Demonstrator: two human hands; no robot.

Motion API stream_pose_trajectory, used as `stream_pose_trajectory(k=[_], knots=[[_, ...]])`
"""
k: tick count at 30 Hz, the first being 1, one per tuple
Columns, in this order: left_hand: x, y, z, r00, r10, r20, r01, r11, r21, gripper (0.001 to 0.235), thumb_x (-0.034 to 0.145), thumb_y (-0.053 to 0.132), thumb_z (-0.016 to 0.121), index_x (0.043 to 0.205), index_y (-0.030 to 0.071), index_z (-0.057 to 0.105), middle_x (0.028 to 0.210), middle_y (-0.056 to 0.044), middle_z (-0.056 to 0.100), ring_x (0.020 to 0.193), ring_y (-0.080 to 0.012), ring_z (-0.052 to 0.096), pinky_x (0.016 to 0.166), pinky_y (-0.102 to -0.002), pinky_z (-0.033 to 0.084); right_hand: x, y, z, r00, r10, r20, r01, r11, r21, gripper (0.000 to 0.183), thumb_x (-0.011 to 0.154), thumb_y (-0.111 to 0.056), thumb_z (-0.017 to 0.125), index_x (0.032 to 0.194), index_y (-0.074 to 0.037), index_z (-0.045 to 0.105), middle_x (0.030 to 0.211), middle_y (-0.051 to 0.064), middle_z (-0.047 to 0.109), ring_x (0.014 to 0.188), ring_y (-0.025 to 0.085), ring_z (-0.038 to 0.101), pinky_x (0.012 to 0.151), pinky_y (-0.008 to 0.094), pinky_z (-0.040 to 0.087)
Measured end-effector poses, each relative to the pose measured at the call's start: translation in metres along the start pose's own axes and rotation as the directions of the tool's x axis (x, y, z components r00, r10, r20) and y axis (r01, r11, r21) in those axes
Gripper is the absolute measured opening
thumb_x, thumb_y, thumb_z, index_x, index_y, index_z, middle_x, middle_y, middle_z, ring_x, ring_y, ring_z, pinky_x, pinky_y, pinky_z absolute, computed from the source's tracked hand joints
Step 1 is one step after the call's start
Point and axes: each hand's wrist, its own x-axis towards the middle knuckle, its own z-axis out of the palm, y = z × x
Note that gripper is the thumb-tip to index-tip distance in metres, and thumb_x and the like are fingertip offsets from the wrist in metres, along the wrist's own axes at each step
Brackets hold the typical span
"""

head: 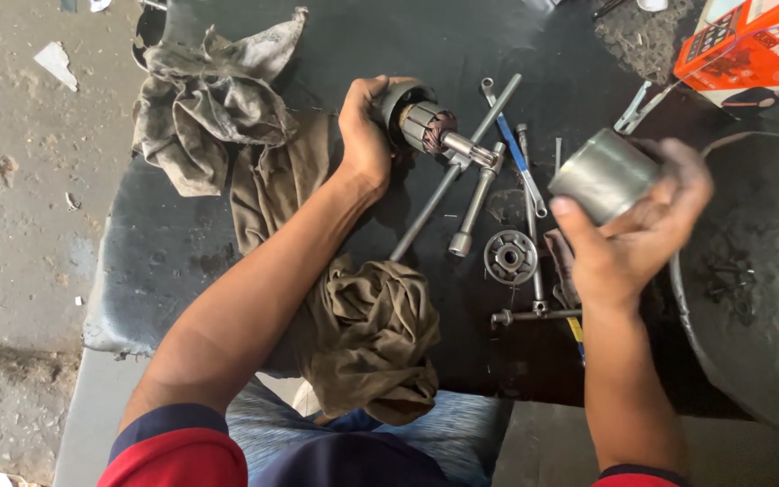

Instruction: The person cleans a cylindrical motor component with a rag, then uses a socket wrench to tighten a nut on the shaft. They insert a bearing into the housing, align and insert the rotor, and finally fit a cylindrical metal casing over the assembly.

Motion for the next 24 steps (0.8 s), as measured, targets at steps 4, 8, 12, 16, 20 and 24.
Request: stream_pose_trajectory(k=[4, 8, 12, 16, 20, 24], knots=[[0.000, 0.002, 0.000, 0.999, -0.008, -0.034, 0.009, 1.000, 0.019, 0.052, 0.091, 0.044, 0.042, 0.105, 0.002, 0.070, 0.087, -0.012, 0.071, 0.069, -0.0219, 0.067, 0.054, -0.034, 0.052, -0.001, -0.011, 0.008, 0.915, -0.388, 0.114, 0.397, 0.807, -0.437, 0.084, 0.093, -0.010, 0.096, 0.150, -0.012, 0.035, 0.144, 0.007, 0.049, 0.126, 0.025, 0.055, 0.109, 0.037, 0.053], [0.005, -0.004, -0.006, 1.000, 0.016, -0.018, -0.017, 0.998, -0.059, 0.053, 0.092, 0.043, 0.043, 0.105, -0.002, 0.068, 0.088, -0.016, 0.070, 0.072, -0.0268, 0.066, 0.063, -0.039, 0.054, -0.001, -0.018, 0.009, 0.752, -0.556, 0.355, 0.587, 0.318, -0.744, 0.075, 0.080, -0.023, 0.098, 0.139, -0.005, 0.054, 0.128, 0.015, 0.064, 0.115, 0.031, 0.052, 0.094, 0.043, 0.052], [0.006, -0.003, -0.008, 0.999, 0.033, 0.017, -0.032, 0.996, -0.078, 0.056, 0.093, 0.041, 0.040, 0.106, -0.007, 0.067, 0.094, -0.018, 0.072, 0.084, -0.0286, 0.070, 0.080, -0.039, 0.060, -0.003, -0.018, 0.007, 0.700, -0.600, 0.387, 0.618, 0.238, -0.749, 0.079, 0.074, -0.043, 0.102, 0.131, -0.002, 0.066, 0.119, 0.015, 0.065, 0.108, 0.032, 0.054, 0.084, 0.044, 0.053], [0.004, -0.001, -0.008, 0.996, 0.037, 0.078, -0.033, 0.998, -0.044, 0.057, 0.094, 0.041, 0.038, 0.107, -0.006, 0.067, 0.094, -0.018, 0.072, 0.084, -0.0281, 0.070, 0.078, -0.039, 0.058, -0.003, -0.021, 0.003, 0.706, -0.581, 0.406, 0.629, 0.252, -0.735, 0.084, 0.073, -0.044, 0.105, 0.134, -0.002, 0.064, 0.118, 0.015, 0.064, 0.105, 0.031, 0.056, 0.084, 0.044, 0.053], [0.004, 0.000, -0.008, 0.995, 0.059, 0.079, -0.057, 0.998, -0.034, 0.057, 0.095, 0.041, 0.037, 0.107, -0.005, 0.067, 0.094, -0.017, 0.072, 0.083, -0.0280, 0.069, 0.075, -0.038, 0.057, -0.001, -0.026, 0.005, 0.712, -0.598, 0.368, 0.604, 0.253, -0.756, 0.090, 0.074, -0.046, 0.105, 0.134, 0.003, 0.059, 0.116, 0.015, 0.065, 0.099, 0.031, 0.059, 0.083, 0.045, 0.049], [0.005, -0.002, -0.008, 0.999, 0.044, 0.016, -0.042, 0.994, -0.096, 0.054, 0.093, 0.039, 0.041, 0.106, -0.007, 0.066, 0.094, -0.019, 0.072, 0.084, -0.0302, 0.071, 0.080, -0.039, 0.060, 0.000, -0.025, 0.007, 0.696, -0.613, 0.374, 0.611, 0.232, -0.756, 0.089, 0.078, -0.042, 0.103, 0.136, 0.005, 0.055, 0.114, 0.018, 0.066, 0.098, 0.032, 0.062, 0.087, 0.047, 0.048]])
